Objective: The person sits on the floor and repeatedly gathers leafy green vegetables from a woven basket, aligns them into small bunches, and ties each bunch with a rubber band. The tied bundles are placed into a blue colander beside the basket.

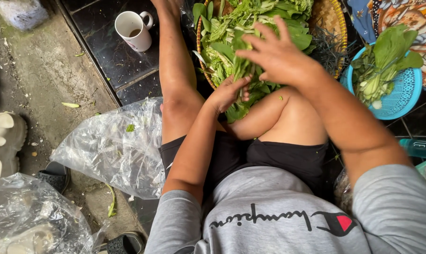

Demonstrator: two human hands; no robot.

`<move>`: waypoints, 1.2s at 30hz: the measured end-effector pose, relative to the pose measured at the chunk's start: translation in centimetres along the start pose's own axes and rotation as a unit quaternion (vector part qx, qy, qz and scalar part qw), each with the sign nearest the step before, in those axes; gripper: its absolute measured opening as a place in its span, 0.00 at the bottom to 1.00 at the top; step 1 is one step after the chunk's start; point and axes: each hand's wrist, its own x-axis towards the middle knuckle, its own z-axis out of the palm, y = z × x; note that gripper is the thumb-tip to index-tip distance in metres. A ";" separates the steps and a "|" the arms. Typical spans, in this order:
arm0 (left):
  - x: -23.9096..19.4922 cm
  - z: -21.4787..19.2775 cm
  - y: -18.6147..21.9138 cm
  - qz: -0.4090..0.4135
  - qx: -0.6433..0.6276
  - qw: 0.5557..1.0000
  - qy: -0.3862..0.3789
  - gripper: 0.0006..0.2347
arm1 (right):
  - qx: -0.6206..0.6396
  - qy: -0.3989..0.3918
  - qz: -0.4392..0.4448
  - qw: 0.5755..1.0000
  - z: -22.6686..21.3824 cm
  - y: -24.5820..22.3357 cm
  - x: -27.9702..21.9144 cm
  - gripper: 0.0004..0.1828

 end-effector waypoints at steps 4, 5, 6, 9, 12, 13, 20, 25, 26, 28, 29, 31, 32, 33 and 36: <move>-1.5 2.1 2.5 -0.003 -0.007 0.999 -0.034 0.09 | 0.187 0.130 0.164 0.960 4.9 1.9 -3.2 0.25; -1.8 2.5 2.5 0.000 -0.053 0.998 -0.024 0.10 | 0.301 0.166 0.208 0.916 7.5 1.9 -3.7 0.20; -2.0 3.0 2.5 0.003 -0.099 0.995 -0.014 0.12 | 0.409 0.199 0.248 0.855 10.1 1.9 -4.2 0.22; -2.4 3.7 1.6 -0.035 -0.139 0.990 -0.017 0.09 | 0.478 0.286 0.236 0.796 17.7 2.3 -2.3 0.38; -2.2 3.6 0.5 -0.048 -0.114 0.992 -0.029 0.10 | 0.570 0.265 0.175 0.757 15.5 1.8 -1.9 0.23; -1.3 2.6 -0.7 -0.047 -0.112 0.992 -0.028 0.10 | 0.571 0.266 0.173 0.757 16.4 1.9 -1.6 0.23; -0.1 -0.2 -1.9 0.017 -0.116 0.988 0.104 0.10 | 0.711 0.222 0.240 0.622 18.7 2.7 -2.2 0.10; 0.3 -0.4 -2.6 0.067 -0.146 0.980 0.117 0.08 | 0.839 0.307 0.182 0.410 17.3 2.9 -2.5 0.13; 1.1 -1.2 -4.1 0.068 -0.092 0.986 0.120 0.08 | 0.826 0.274 0.207 0.447 15.7 1.7 -2.3 0.20; 2.0 -1.9 -5.9 0.068 -0.035 0.990 0.122 0.08 | 0.811 0.240 0.231 0.482 16.4 0.5 -1.4 0.27; 2.0 -1.7 -6.3 0.048 0.002 0.992 0.115 0.06 | 0.776 0.243 0.246 0.528 18.8 0.5 -0.7 0.21; 1.6 -0.8 -6.1 0.026 0.040 0.993 0.111 0.05 | 0.739 0.243 0.261 0.572 21.3 0.5 0.1 0.17; 1.3 -0.2 -5.6 0.045 0.057 0.991 0.117 0.09 | 0.733 0.257 0.269 0.570 21.3 0.6 0.3 0.15; 0.9 0.4 -5.0 0.063 0.073 0.988 0.123 0.13 | 0.726 0.271 0.277 0.568 21.4 0.6 0.5 0.14; 0.9 0.2 -4.6 0.079 0.075 0.988 0.113 0.14 | 0.728 0.272 0.296 0.555 22.1 1.1 0.3 0.17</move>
